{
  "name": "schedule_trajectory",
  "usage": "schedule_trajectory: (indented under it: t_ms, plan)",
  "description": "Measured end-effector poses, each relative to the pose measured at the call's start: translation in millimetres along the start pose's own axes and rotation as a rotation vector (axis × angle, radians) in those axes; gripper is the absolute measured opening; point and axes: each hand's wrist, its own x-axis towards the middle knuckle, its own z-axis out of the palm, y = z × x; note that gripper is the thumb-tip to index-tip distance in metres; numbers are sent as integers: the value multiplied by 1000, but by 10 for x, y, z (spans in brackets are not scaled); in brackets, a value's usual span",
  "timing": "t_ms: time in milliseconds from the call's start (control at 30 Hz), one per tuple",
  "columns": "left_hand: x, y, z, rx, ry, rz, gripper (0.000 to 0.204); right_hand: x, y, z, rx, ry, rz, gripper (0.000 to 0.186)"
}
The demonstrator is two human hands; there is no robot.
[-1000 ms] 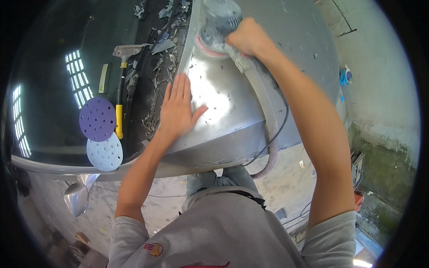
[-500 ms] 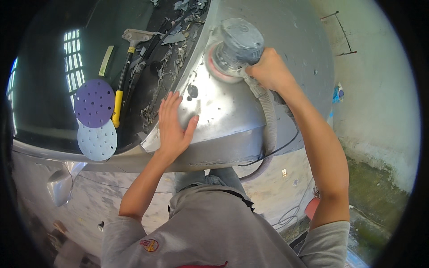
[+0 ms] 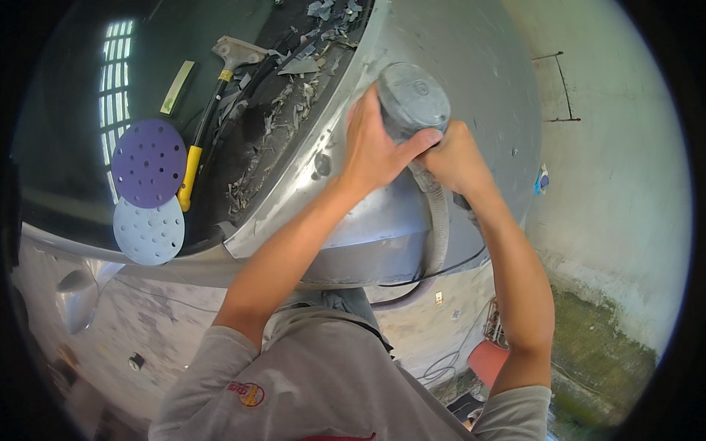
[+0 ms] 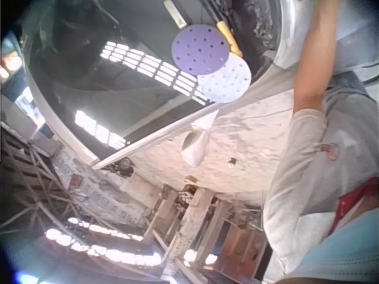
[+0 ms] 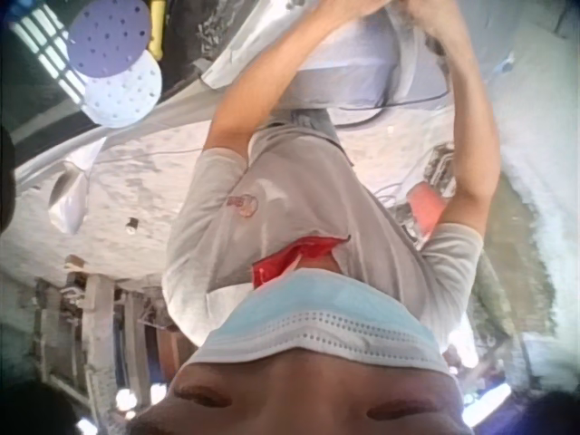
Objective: The person uses a handheld orbital sander to smooth a grey car panel. They move the sander in circular motions across the surface, removing material and creating a uniform matte finish. Spare sanding discs and a scraper are visible on the windshield.
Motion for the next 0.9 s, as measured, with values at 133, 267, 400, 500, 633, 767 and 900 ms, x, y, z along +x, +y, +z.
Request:
schedule_trajectory:
  t_ms: [133,267,400,500,633,767,900]
  plan:
    - [-45,7,6,78,37,2,118,-74,162,29,32,8,-217,36]
    - [-321,21,-50,165,165,63,118,-164,246,195,49,74,-537,35]
    - [42,-147,15,111,106,12,112,52,-83,34,-40,26,-183,33]
    - [319,-179,74,145,66,16,113,231,-326,-127,-50,-51,120,31]
    - [36,5,8,130,112,-4,117,16,-174,-12,-53,3,-71,30]
    - [-216,24,-32,168,147,49,118,-99,99,86,-57,37,-380,30]
    - [253,-220,139,126,79,-20,117,252,-84,-173,-98,0,-4,27]
